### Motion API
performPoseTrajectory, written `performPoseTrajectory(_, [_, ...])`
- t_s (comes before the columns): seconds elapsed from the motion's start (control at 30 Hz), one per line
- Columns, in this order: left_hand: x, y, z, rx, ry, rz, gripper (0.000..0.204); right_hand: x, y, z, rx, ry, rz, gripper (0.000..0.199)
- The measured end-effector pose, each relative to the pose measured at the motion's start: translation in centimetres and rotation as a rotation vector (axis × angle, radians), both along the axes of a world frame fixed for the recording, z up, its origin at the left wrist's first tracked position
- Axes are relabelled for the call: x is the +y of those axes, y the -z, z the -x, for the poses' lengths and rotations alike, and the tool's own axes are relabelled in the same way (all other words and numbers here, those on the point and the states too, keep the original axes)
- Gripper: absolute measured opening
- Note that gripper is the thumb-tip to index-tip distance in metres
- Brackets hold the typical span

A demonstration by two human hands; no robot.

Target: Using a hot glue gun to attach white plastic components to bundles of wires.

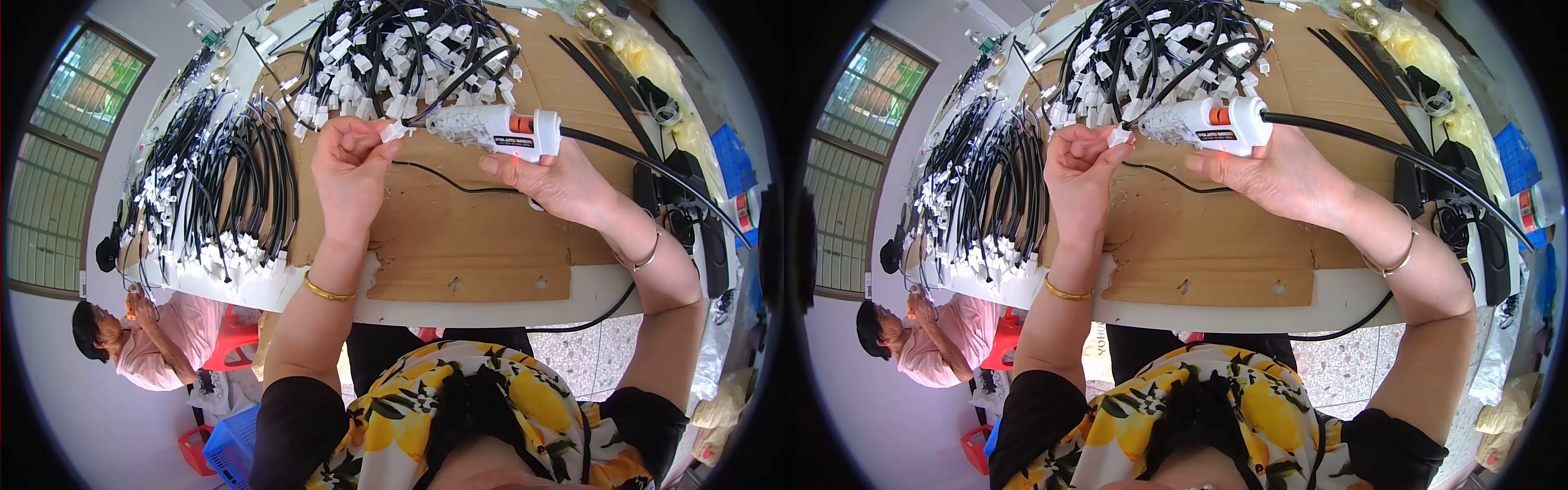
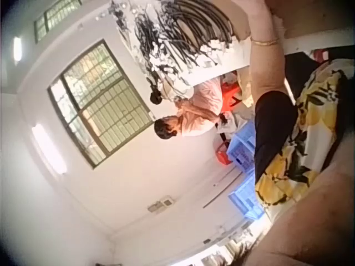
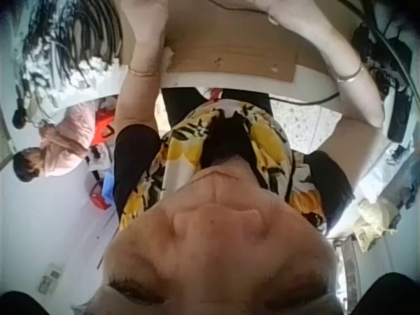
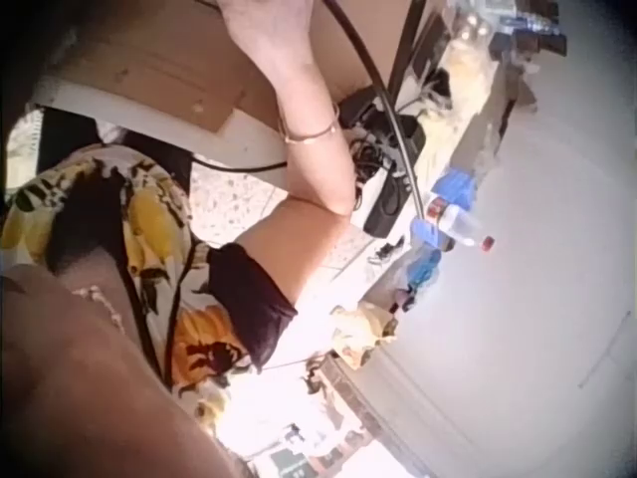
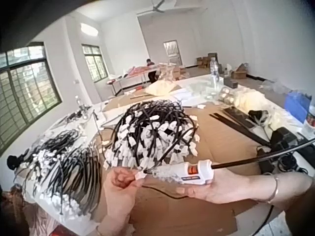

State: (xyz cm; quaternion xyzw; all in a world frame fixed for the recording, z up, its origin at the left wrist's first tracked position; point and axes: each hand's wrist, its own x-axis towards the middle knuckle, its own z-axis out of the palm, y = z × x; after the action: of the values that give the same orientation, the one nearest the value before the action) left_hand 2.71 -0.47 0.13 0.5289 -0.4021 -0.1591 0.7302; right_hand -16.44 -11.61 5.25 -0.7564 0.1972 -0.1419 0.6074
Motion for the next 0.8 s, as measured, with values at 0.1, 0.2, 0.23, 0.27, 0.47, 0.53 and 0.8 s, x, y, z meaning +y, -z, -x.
performPoseTrajectory(0.1, [-0.01, 0.02, -0.08, -0.021, -0.024, 0.022, 0.03, -0.07, 0.15, 0.12, -0.062, -0.001, -0.005, 0.038])
performPoseTrajectory(0.2, [0.0, -0.28, 0.36, -0.037, -0.039, 0.003, 0.03, -0.08, 0.21, 0.2, -0.07, -0.003, -0.047, 0.039])
performPoseTrajectory(0.23, [-0.03, -0.24, 0.32, -0.037, -0.039, 0.002, 0.03, -0.05, 0.23, 0.17, -0.07, 0.008, -0.025, 0.038])
performPoseTrajectory(0.27, [-0.02, -0.21, 0.27, -0.054, -0.04, 0.005, 0.03, -0.01, 0.22, 0.14, -0.069, 0.018, -0.005, 0.037])
performPoseTrajectory(0.47, [-0.01, -0.23, 0.45, -0.086, -0.042, 0.02, 0.03, 0.06, -0.34, 0.12, -0.018, -0.001, 0.035, 0.029])
performPoseTrajectory(0.53, [-0.03, -0.3, 0.51, -0.093, -0.043, 0.026, 0.03, 0.04, -0.21, 0.13, -0.029, -0.001, 0.026, 0.029])
performPoseTrajectory(0.8, [-0.01, -0.34, 0.65, -0.122, -0.054, 0.005, 0.028, -0.09, -0.09, 0.17, -0.044, 0.022, -0.004, 0.034])
